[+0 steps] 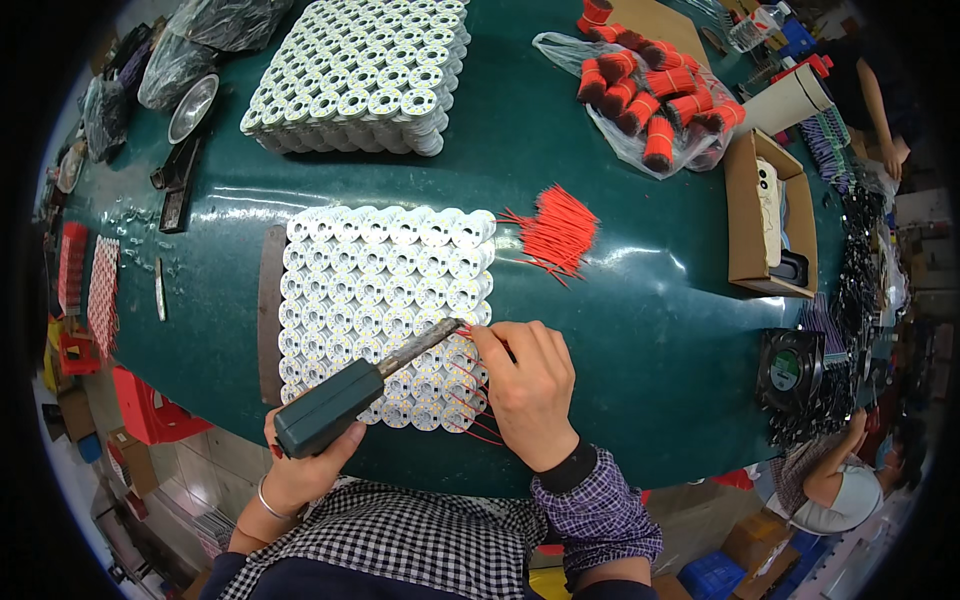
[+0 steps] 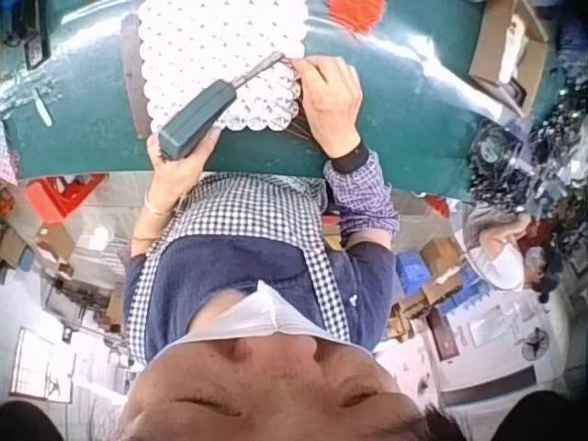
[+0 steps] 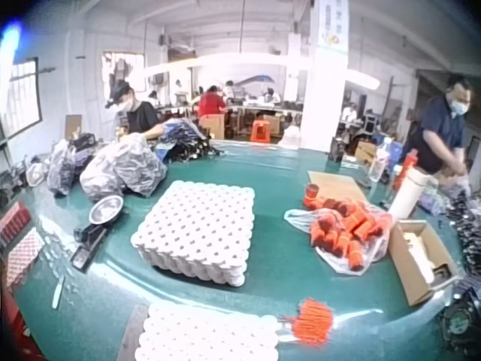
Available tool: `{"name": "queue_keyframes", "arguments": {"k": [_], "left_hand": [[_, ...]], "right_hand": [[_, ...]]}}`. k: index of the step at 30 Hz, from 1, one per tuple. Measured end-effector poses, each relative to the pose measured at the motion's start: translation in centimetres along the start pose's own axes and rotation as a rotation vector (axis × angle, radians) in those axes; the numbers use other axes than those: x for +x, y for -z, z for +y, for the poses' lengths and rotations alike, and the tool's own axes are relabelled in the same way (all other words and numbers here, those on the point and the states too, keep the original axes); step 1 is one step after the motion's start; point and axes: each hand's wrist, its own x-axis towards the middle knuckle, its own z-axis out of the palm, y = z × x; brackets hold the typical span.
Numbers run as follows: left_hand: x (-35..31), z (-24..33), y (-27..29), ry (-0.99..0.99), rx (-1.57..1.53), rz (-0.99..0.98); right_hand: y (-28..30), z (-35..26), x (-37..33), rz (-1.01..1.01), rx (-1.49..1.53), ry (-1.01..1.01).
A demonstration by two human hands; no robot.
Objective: The person holds a soldering gun and solders red wires one by one onto an array of circular LED circuit boards on the workbench.
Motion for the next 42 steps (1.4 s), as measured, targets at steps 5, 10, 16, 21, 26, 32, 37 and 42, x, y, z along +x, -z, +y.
{"name": "queue_keyframes", "arguments": {"k": [5,10,16,21,26,32,37,42], "left_hand": [[-0.4,-0.2,0.3,-0.025,0.072,0.035],[0.2,0.4,0.1,-0.062,0.059,0.001],[0.1,0.3,-0.1,0.028,0.020,-0.026],[0.1,0.3,-0.2,0.039,-0.005,-0.010],[0.0,0.1,-0.1,0.065,-0.024,-0.023],[-0.2,-0.4,-0.1,-0.063,0.051,0.000],[-1.7,0.0,1.1,0.196,-0.063,0.035],[-1.1,0.7,1.3,0.186,-0.080,0.059]], "right_hand": [[0.1,0.0,-0.1,-0.002,-0.006,-0.005],[0.1,0.0,0.0,-0.006,-0.005,-0.008],[0.0,0.0,-0.1,-0.003,-0.002,-0.010],[0.0,0.0,-0.2,-0.003,-0.009,-0.009],[0.0,-0.1,-0.3,-0.001,-0.002,-0.006],[-0.2,0.0,-0.3,0.009,0.005,-0.001],[0.2,-0.3,0.0,-0.001,-0.014,-0.011],[0.8,-0.5,0.7,-0.001,-0.044,-0.013]]}}
